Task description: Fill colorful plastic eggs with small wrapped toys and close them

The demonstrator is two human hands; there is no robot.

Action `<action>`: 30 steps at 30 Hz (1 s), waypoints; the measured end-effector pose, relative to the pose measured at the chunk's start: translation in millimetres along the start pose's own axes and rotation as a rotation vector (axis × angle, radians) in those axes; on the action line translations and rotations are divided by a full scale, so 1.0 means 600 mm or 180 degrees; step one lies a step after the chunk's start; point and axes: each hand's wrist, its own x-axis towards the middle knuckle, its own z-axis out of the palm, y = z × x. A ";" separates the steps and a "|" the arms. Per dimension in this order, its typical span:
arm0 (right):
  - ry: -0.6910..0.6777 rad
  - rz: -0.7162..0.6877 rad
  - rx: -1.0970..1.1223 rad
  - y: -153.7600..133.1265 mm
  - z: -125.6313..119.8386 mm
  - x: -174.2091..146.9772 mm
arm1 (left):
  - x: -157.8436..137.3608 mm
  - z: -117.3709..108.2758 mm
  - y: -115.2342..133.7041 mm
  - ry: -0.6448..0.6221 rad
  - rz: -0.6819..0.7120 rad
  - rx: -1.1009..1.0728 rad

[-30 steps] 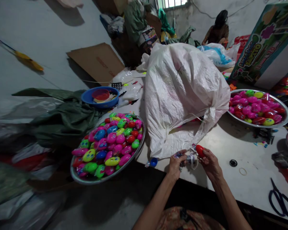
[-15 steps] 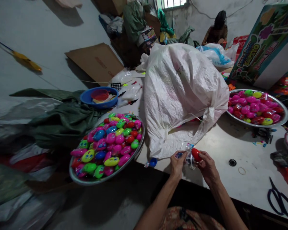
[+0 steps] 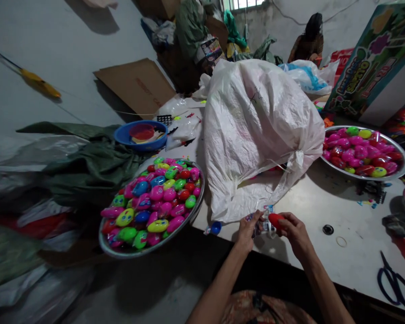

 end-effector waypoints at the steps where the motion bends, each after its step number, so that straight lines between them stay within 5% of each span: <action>1: -0.0038 -0.0085 -0.0177 0.001 0.002 -0.004 | 0.002 0.001 0.000 0.0065 0.0006 0.0068; 8: -0.0246 -0.0209 -0.0552 0.009 0.009 -0.016 | 0.009 0.009 0.001 0.0265 0.0415 0.0388; 19: 0.0450 -0.0675 -0.1045 -0.023 -0.010 -0.009 | 0.002 0.007 0.007 0.0177 0.0041 0.0302; 24: 0.0397 -0.1025 -0.1650 -0.021 -0.001 -0.020 | -0.007 0.013 0.007 0.0107 0.0436 0.0725; 30: 0.0410 -0.0680 -0.1109 0.004 0.008 -0.026 | -0.015 0.022 0.004 -0.0278 0.0501 0.0501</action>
